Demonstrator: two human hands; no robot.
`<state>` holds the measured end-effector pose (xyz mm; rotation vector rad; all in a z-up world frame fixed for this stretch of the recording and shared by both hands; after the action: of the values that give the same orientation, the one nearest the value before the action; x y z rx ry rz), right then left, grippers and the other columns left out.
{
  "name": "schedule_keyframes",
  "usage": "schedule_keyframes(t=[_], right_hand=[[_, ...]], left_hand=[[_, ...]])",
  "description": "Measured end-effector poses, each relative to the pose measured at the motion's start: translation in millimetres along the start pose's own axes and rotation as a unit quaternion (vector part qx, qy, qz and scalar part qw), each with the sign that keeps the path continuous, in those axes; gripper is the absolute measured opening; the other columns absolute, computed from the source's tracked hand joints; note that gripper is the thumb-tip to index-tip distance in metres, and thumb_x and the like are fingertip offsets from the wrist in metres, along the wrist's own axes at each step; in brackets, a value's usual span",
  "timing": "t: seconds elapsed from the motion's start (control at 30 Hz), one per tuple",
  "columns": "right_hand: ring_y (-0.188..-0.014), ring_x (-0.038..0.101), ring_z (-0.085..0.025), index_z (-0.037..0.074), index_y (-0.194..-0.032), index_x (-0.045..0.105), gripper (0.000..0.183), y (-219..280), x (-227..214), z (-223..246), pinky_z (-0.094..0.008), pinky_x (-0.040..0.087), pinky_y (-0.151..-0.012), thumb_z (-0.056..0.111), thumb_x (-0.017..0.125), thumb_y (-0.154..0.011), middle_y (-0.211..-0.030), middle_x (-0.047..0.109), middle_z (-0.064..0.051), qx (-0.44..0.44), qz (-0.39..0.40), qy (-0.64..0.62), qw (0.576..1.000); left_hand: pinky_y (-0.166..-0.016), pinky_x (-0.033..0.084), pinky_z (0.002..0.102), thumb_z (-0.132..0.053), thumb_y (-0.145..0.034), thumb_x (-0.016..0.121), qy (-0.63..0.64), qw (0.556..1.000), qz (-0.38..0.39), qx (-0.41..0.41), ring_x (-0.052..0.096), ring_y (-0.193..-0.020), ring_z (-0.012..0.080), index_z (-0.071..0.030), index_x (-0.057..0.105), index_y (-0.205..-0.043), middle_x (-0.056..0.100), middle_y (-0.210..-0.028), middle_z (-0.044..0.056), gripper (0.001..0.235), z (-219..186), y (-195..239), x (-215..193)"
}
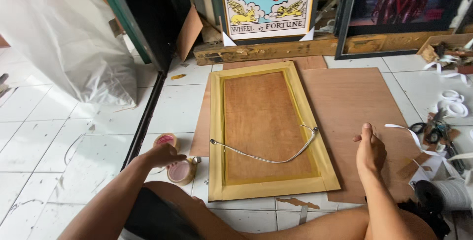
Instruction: The person installs two metal hanging brackets on the back of a wooden picture frame using a screwdriver. They then thread a white cord through the brackets, tie a knot, and secure it with tape. Finally, they flip the frame to reveal a colorful painting of Ganesha.
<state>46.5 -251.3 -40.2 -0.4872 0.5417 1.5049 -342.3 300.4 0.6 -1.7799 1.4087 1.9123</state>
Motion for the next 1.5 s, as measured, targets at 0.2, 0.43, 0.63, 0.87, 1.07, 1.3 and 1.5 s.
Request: schedule_keyframes(t=[0.2,0.43,0.63,0.87,1.07,1.3,1.5], right_hand=[[-0.099,0.072,-0.036,0.021,-0.096,0.075,0.05,80.7,39.7,52.4,-0.047,0.052,-0.09,0.061,0.048,-0.112,-0.095,0.077,-0.004,-0.149,0.004,0.032,0.988],[-0.066,0.077,-0.02,0.019,-0.105,0.08,0.02,129.5,48.1,83.6,-0.032,0.06,-0.06,0.018,0.082,-0.085,-0.086,0.082,-0.007,-0.192,0.119,0.015,0.974],[-0.068,0.065,-0.028,0.017,-0.074,0.078,0.057,99.6,49.3,68.3,-0.036,0.05,-0.069,0.062,0.056,-0.1,-0.074,0.074,-0.011,-0.112,0.14,-0.05,0.983],[-0.148,0.051,-0.025,0.013,-0.138,0.065,0.057,184.5,70.9,168.2,-0.049,0.043,-0.118,0.039,0.066,-0.088,-0.157,0.058,-0.007,-0.142,0.43,-0.307,0.837],[-0.114,0.074,-0.024,-0.003,-0.138,0.063,0.052,168.4,74.2,145.0,-0.038,0.068,-0.092,0.013,0.072,-0.088,-0.132,0.074,-0.017,-0.047,0.345,-0.416,0.84],[-0.076,0.077,-0.017,0.007,-0.11,0.072,0.032,136.5,79.0,117.5,-0.028,0.065,-0.062,0.003,0.084,-0.081,-0.091,0.08,-0.01,0.028,0.268,-0.258,0.928],[-0.089,0.074,-0.013,0.014,-0.101,0.054,0.029,132.3,100.8,106.6,-0.026,0.056,-0.075,0.025,0.077,-0.088,-0.096,0.065,0.0,-0.175,0.14,-0.245,0.943]], left_hand=[[-0.075,0.061,0.034,-0.087,-0.072,0.071,-0.12,0.976,0.159,0.089,0.075,-0.088,0.0226,-0.021,0.077,-0.113,0.077,-0.099,0.009,0.078,8.5,-29.5,51.4],[-0.073,0.061,0.039,-0.05,-0.065,0.074,-0.311,0.934,0.146,0.101,0.075,-0.085,0.0224,-0.031,0.079,-0.082,0.076,-0.078,-0.003,0.026,-17.8,-96.5,78.0],[-0.099,0.058,0.046,-0.029,-0.091,0.069,-0.037,0.977,0.108,0.179,0.072,-0.113,0.0366,-0.017,0.078,-0.121,0.076,-0.118,0.019,0.033,-125.8,68.2,-56.7],[-0.07,0.053,0.038,-0.025,-0.083,0.064,-0.021,0.932,-0.016,0.361,0.072,-0.076,0.0286,-0.025,0.081,-0.104,0.079,-0.093,0.003,0.026,-227.4,113.6,-48.1],[-0.067,0.051,0.041,-0.019,-0.083,0.067,-0.01,0.887,-0.112,0.448,0.068,-0.071,0.0286,-0.019,0.077,-0.093,0.077,-0.087,-0.001,0.014,-264.4,87.9,-15.7],[-0.081,0.048,0.038,-0.014,-0.082,0.071,0.032,0.865,-0.151,0.478,0.067,-0.073,0.0268,-0.014,0.075,-0.086,0.074,-0.089,0.001,0.006,-292.9,72.0,3.4],[-0.064,0.043,0.038,-0.029,-0.089,0.065,0.117,0.97,-0.013,0.211,0.052,-0.068,0.0209,-0.014,0.065,-0.077,0.06,-0.075,0.005,0.018,-270.3,28.8,44.6]])
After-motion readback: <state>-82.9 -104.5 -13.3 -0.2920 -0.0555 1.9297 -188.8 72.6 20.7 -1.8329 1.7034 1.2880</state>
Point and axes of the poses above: each hand's wrist, its own y-axis away from the middle knuckle, its own x-axis out of the palm, z = x × y, the point moved 4 cm from there along -y, towards the middle knuckle
